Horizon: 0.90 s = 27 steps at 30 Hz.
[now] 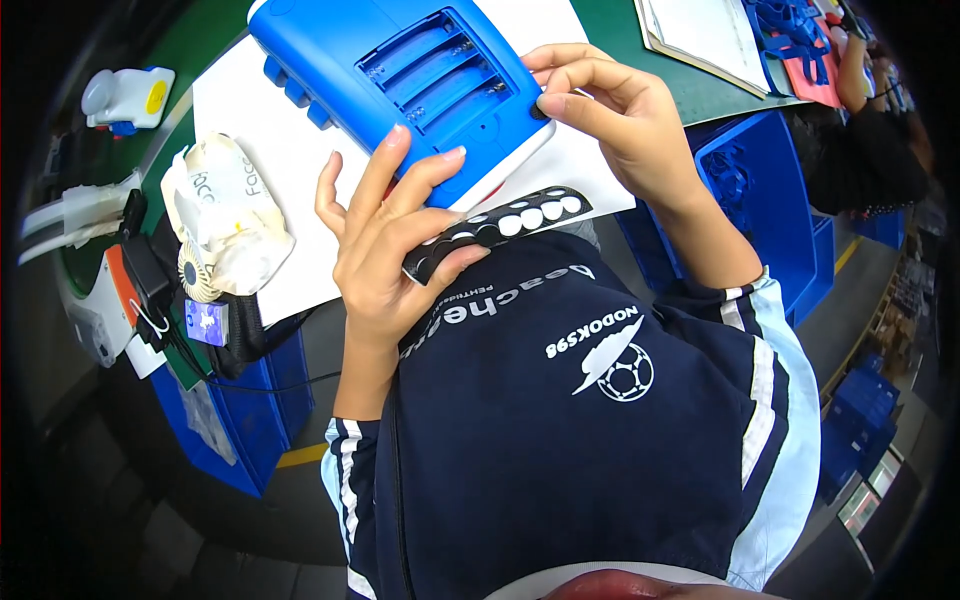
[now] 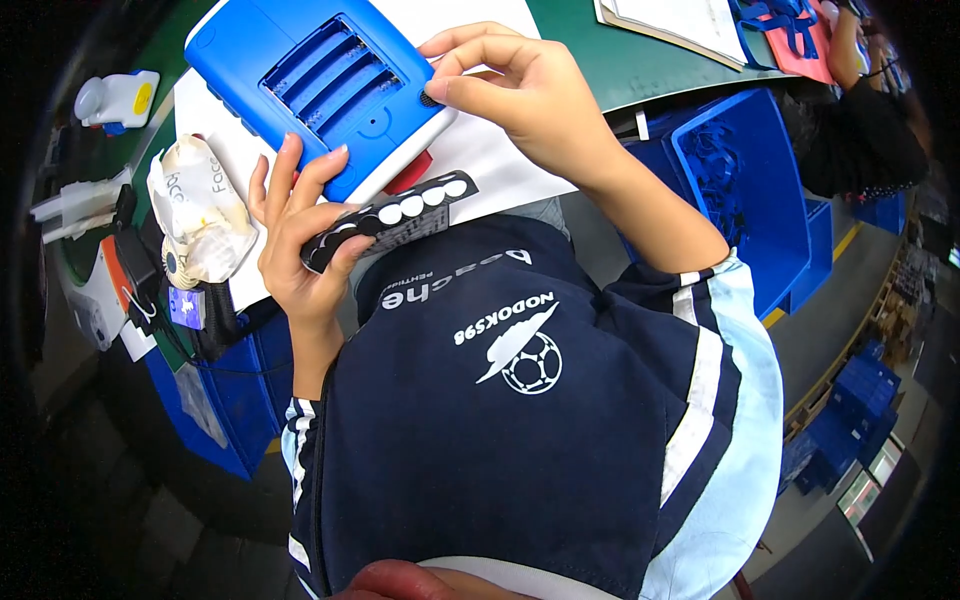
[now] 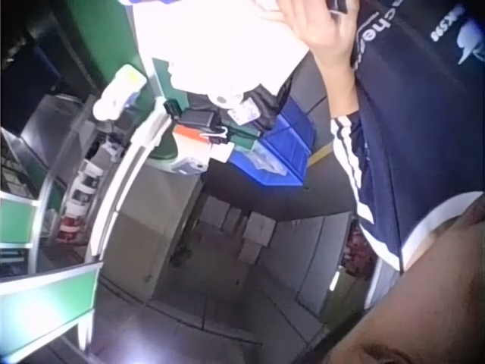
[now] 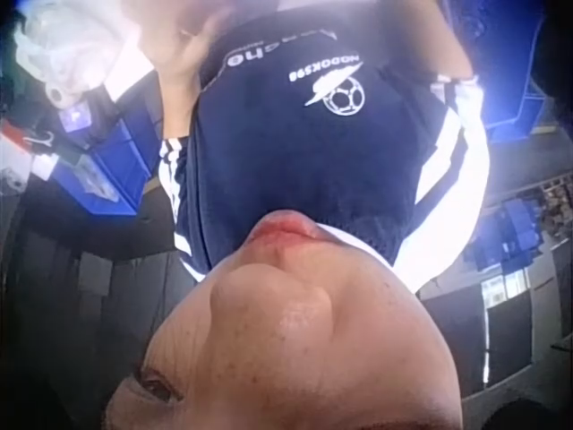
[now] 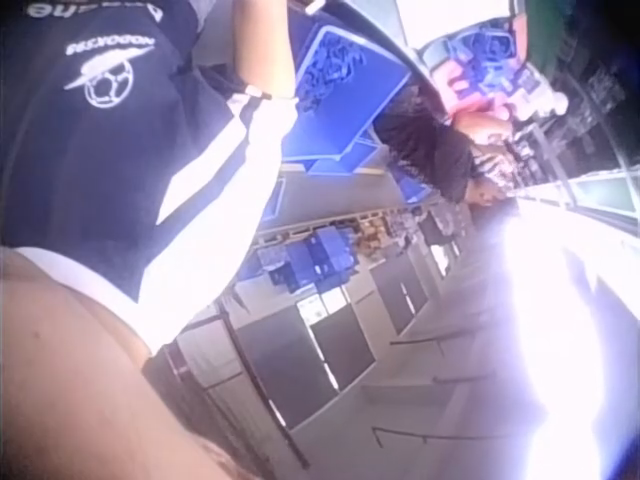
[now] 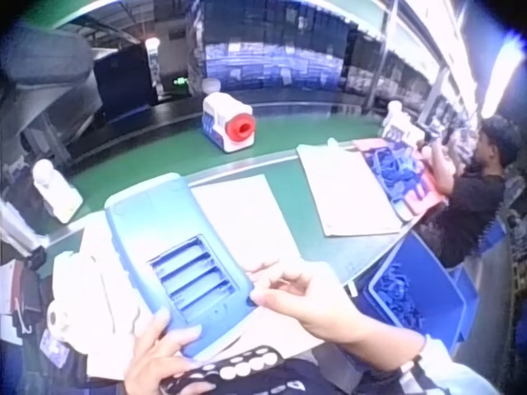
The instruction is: Carefully attaching patterned adhesive strips to the blue plastic components of toy housings on an assembly line.
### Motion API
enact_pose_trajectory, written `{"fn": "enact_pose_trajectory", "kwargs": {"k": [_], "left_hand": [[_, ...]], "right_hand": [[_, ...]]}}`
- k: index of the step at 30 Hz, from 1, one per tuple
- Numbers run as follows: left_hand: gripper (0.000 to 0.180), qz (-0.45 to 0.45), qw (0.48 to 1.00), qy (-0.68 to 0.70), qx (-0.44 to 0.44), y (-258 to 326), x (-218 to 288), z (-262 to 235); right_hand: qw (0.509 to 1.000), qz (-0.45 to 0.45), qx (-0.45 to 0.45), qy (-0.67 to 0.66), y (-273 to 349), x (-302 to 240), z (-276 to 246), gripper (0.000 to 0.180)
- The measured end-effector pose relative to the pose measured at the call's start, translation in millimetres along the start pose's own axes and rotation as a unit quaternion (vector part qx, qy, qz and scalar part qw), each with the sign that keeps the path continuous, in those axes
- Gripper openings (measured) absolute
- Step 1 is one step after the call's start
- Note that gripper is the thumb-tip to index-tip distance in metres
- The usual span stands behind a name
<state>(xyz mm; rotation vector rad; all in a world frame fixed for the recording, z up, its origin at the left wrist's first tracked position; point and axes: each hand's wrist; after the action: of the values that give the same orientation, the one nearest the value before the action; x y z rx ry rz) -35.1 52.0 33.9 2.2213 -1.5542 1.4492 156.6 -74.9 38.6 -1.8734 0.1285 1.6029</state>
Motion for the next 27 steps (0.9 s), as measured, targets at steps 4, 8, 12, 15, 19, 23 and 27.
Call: {"fn": "enact_pose_trajectory", "kwargs": {"k": [4, 8, 12, 15, 19, 23, 27], "left_hand": [[0.028, -0.003, 1.0, -0.001, 0.001, 1.0, 0.6, -0.3], [0.028, -0.003, 1.0, -0.006, 0.0, 2.2, -0.1, -1.3], [0.029, -0.002, 1.0, -0.007, 0.001, 3.1, -0.9, -1.1], [0.029, -0.005, 1.0, -0.003, 0.003, 4.3, -1.5, -1.1], [0.029, -0.002, 1.0, 0.002, 0.007, 5.3, -0.5, -1.5], [0.026, -0.006, 1.0, 0.0, 0.005, 4.9, 2.1, -2.2], [0.023, -0.011, 1.0, 0.002, 0.003, 2.6, 2.8, -2.0]], "right_hand": [[1.0, -0.002, -0.002, 0.01, 0.2, 0.7, 1.1, 0.011], [1.0, -0.004, 0.003, -0.001, 1.7, -0.5, 4.4, 0.01], [1.0, -0.013, 0.005, -0.015, 2.4, 1.8, 5.8, 0.008], [0.999, -0.038, -0.01, -0.016, 4.1, 6.9, 5.5, 0.012], [0.992, 0.009, 0.023, -0.123, 3.5, 4.3, 9.5, 0.023], [0.979, -0.115, -0.036, 0.164, 1.5, 1.8, -0.2, 0.04], [0.937, -0.215, -0.195, 0.196, -0.6, -43.4, 20.1, 0.036]]}}
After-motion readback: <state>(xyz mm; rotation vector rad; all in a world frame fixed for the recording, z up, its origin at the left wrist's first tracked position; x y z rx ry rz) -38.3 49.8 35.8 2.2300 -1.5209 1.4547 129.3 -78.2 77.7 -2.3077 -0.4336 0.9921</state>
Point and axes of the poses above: each hand's wrist, its own y-axis away from the middle knuckle, its own z-axis out of the palm, x = y × z, and after that the axes turned 14 degrees about -z, right-handed
